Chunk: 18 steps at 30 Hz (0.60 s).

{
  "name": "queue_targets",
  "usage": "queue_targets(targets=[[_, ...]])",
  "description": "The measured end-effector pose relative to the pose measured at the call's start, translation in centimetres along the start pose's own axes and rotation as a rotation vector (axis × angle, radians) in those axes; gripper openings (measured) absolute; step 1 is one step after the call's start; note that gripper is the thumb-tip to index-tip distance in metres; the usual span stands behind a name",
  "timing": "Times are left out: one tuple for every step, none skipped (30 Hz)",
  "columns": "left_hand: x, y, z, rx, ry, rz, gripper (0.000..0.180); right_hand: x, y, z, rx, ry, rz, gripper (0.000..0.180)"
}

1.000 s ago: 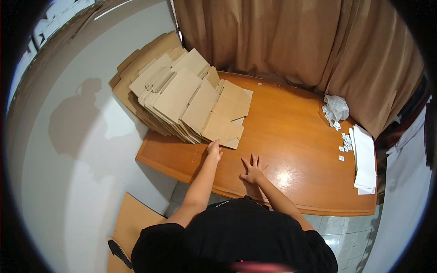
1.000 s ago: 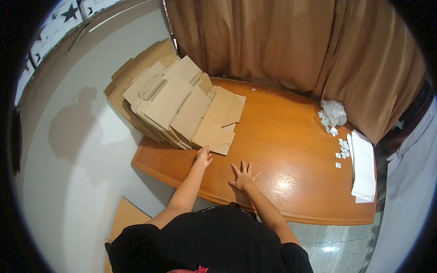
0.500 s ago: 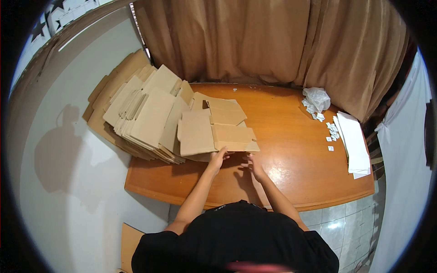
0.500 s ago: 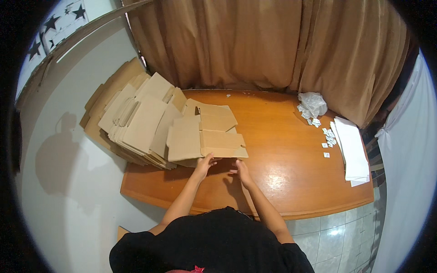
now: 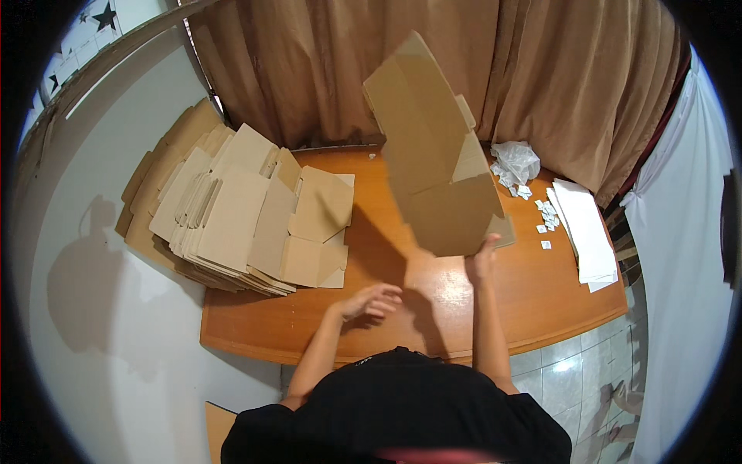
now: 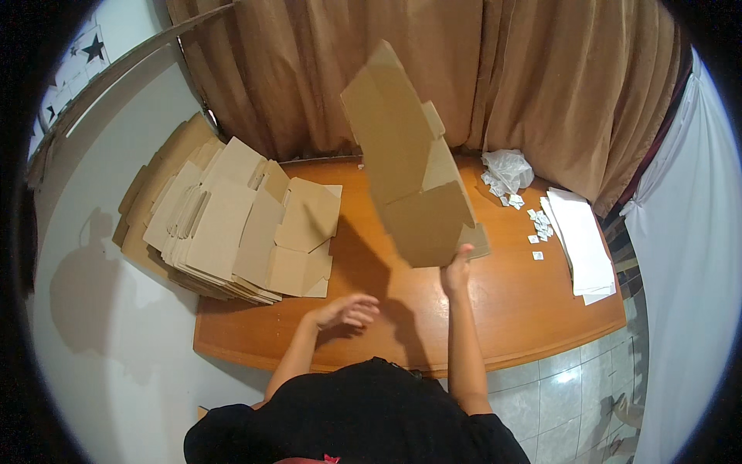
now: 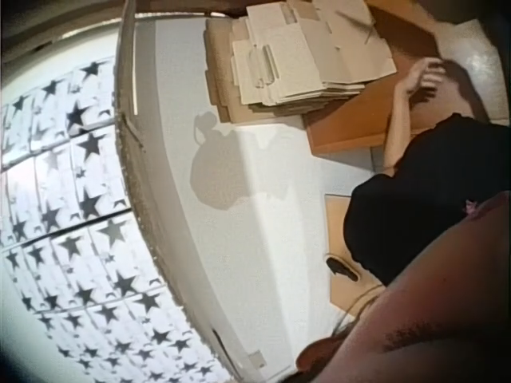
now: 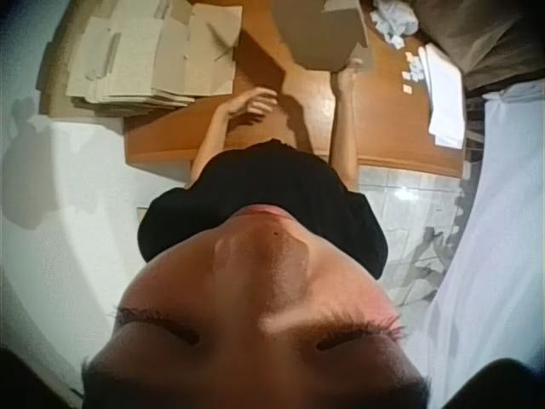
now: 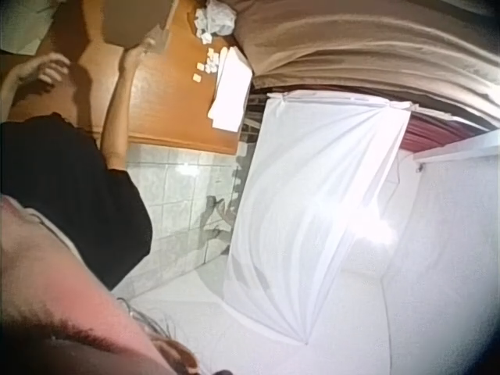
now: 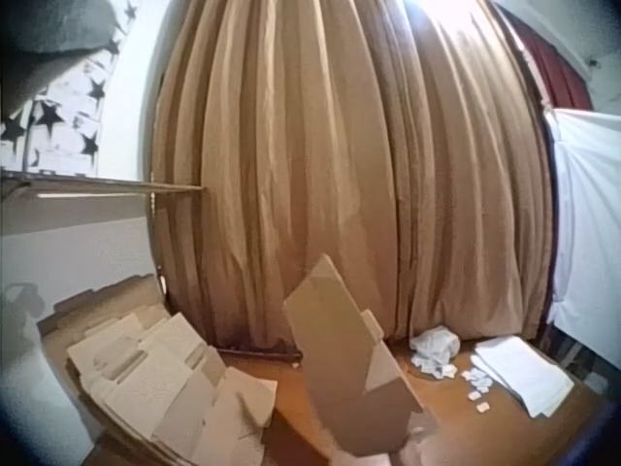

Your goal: Assembling cardboard shoe boxes and placing white tissue paper inside.

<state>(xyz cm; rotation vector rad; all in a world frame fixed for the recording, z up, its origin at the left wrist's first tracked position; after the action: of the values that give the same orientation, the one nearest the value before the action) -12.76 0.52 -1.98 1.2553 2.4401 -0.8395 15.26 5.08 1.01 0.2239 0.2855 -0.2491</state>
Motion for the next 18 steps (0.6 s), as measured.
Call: queue_targets(targets=[[1.0,-1.1,-0.8,-0.162,-0.020,-0.107,0.071,-0.4,-0.2,2.1,0.053,-0.036,-0.098,0.076],[1.8,-1.9,-1.7,-0.316,-0.043,-0.210,0.069,-0.1,-0.1,3.0,0.043,-0.041,-0.103,0.076],[2.7,-2.6,-2.6,-0.399,-0.098,-0.343,0.062,0.9,0.0,4.0,0.135,-0.122,-0.110,0.074],[3.2,-3.5,-3.7,-0.487,-0.149,-0.474,0.056,2.0,0.1,4.9,0.234,-0.203,-0.116,0.071],[3.7,-4.3,-4.6,-0.571,-0.170,-0.544,0.054,3.3,0.4,5.1,0.233,-0.206,-0.117,0.071],[4.1,-5.2,-5.5,-0.655,-0.191,-0.614,0.052,4.7,0.8,5.3,0.295,-0.206,-0.184,0.069],[4.1,-5.8,-6.4,-0.702,-0.183,-0.674,0.051,5.6,0.9,5.4,0.358,-0.206,-0.253,0.066],[4.4,-6.5,-7.0,-0.755,-0.179,-0.746,0.049,4.9,0.7,6.4,0.354,-0.207,-0.244,0.066],[4.8,-6.8,-7.2,-0.757,-0.184,-0.753,0.049,4.4,0.2,7.7,0.383,-0.365,-0.264,0.063],[5.1,-7.2,-7.7,-0.867,-0.120,-0.850,0.049,3.8,-0.1,9.0,0.415,-0.525,-0.291,0.061],[5.2,-7.5,-8.1,-0.977,-0.053,-0.947,0.049,3.5,0.2,9.6,0.478,-0.516,-0.303,0.051],[5.2,-7.4,-8.2,-0.977,-0.056,-0.949,0.049,3.6,0.2,9.8,0.477,-0.518,-0.301,0.051],[5.0,-7.7,-8.7,-1.037,-0.050,-1.039,0.052,3.8,0.3,10.0,0.458,-0.495,-0.212,0.046],[4.7,-8.0,-8.9,-1.096,-0.042,-1.131,0.055,3.8,0.3,10.1,0.438,-0.471,-0.123,0.042],[4.3,-7.9,-9.1,-1.153,-0.018,-1.105,0.059,3.6,0.2,10.0,0.436,-0.473,-0.123,0.042],[4.2,-8.1,-9.0,-1.152,-0.017,-1.108,0.059,2.9,0.0,9.8,0.426,-0.476,-0.140,0.039],[3.9,-8.0,-8.9,-1.073,0.124,-0.963,0.064,2.4,-0.2,9.6,0.415,-0.478,-0.156,0.037],[3.6,-7.9,-8.7,-0.989,0.259,-0.816,0.070,2.0,-0.4,9.4,0.413,-0.477,-0.155,0.037]])
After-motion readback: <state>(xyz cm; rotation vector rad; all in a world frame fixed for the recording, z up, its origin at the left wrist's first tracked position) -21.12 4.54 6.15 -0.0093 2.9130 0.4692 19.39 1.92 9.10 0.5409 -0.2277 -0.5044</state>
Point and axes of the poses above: each hand's wrist, its own y-axis towards the middle knuckle, its own x-axis out of the back of the hand, z = x × y, the point moved 2 cm from there along y, towards the middle knuckle, and after that the axes turned 11 degrees about -y, right-handed, at the moved point
